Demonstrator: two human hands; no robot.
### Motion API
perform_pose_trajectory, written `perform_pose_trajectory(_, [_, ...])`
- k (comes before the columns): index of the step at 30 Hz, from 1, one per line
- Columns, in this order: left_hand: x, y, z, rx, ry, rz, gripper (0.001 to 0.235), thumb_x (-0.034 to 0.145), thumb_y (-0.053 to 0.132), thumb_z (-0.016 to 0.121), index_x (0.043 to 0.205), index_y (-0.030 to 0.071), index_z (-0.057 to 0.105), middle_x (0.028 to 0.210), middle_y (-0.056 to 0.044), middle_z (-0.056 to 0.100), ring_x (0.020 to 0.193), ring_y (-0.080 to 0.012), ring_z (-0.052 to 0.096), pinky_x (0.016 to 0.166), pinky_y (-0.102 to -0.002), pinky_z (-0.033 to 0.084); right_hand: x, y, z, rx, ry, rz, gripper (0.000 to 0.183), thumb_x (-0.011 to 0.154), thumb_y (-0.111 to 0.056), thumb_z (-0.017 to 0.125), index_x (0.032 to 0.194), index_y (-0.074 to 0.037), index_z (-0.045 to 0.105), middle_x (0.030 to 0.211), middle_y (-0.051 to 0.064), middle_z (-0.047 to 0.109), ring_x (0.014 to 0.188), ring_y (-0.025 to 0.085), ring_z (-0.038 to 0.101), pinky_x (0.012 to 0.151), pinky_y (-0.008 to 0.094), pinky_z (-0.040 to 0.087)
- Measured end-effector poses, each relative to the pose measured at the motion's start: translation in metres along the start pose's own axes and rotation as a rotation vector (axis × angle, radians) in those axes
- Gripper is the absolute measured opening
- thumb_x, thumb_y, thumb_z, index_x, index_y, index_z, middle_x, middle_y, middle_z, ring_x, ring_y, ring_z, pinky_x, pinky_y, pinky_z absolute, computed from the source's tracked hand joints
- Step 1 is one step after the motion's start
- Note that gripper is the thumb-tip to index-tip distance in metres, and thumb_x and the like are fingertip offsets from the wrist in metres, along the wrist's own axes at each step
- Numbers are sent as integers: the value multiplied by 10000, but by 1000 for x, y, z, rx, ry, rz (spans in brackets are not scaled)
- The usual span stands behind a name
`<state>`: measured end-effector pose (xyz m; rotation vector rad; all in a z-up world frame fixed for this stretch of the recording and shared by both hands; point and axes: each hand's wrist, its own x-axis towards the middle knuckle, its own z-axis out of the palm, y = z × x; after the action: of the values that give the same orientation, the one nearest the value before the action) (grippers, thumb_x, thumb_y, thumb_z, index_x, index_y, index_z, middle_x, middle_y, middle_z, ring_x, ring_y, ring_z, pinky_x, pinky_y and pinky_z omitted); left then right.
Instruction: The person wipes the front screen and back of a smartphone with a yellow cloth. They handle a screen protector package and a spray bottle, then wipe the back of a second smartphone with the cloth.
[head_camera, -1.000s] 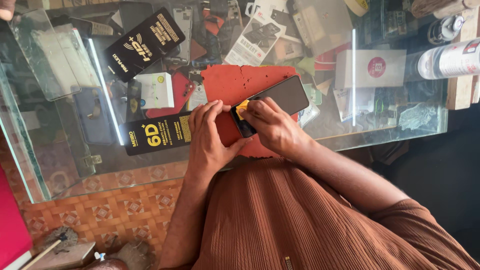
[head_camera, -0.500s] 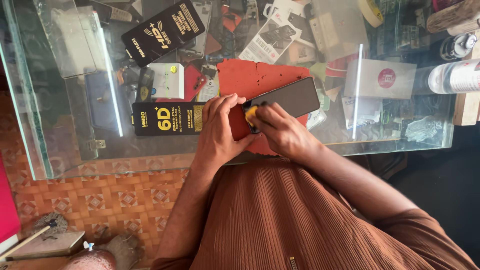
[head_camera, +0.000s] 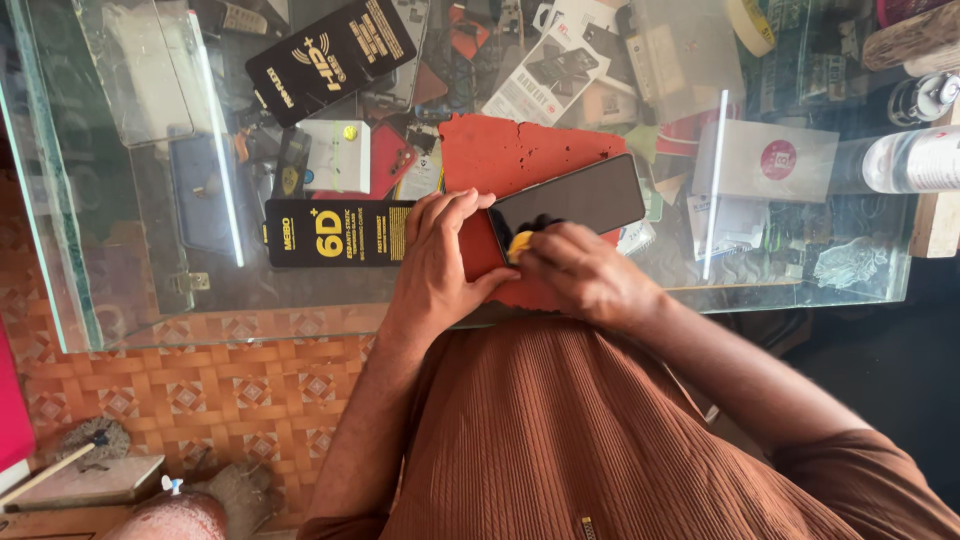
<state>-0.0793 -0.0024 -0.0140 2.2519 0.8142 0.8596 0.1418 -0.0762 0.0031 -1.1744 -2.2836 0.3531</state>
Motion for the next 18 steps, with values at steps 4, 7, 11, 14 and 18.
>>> perform_pose_trajectory(4, [1,-1,0,-32,-4,-23,991,719,226,966,1461,2,349,1372,-122,621,1330,-334,539,1188,-499,344,-3,3,-5,-69,-66,61,410,760,3,688,1168,40,692,1120,134,616,1014,287,616,900,393,542])
perform_pose_trajectory(7, [1,-2,1,-3,-20,-10,962,725,173,943,1465,12,351,1390,-123,623,1353,-318,546,1211,-500,342,-2,0,-2,-89,-97,29,428,756,-41,685,1171,63,686,1110,127,604,982,282,606,898,386,540])
perform_pose_trajectory(11, [0,-2,-1,-26,-17,-15,975,744,197,958,1471,6,337,1388,-124,618,1352,-317,537,1212,-507,326,6,-8,0,-181,-169,28,399,777,-77,679,1147,70,692,1081,107,589,937,256,592,853,379,537])
perform_pose_trajectory(14, [0,-3,1,-22,-14,-18,971,741,196,958,1467,12,338,1396,-124,618,1360,-315,533,1218,-502,323,9,-11,-7,-201,-153,5,325,825,-111,668,1100,62,681,1096,115,583,947,263,587,869,376,541])
perform_pose_trajectory(18, [-2,-3,3,-9,-19,-19,972,737,197,958,1462,11,337,1405,-126,617,1365,-317,527,1216,-502,319,12,-16,-12,-243,-197,17,301,884,-94,657,1126,81,693,1050,97,573,910,235,577,796,352,517])
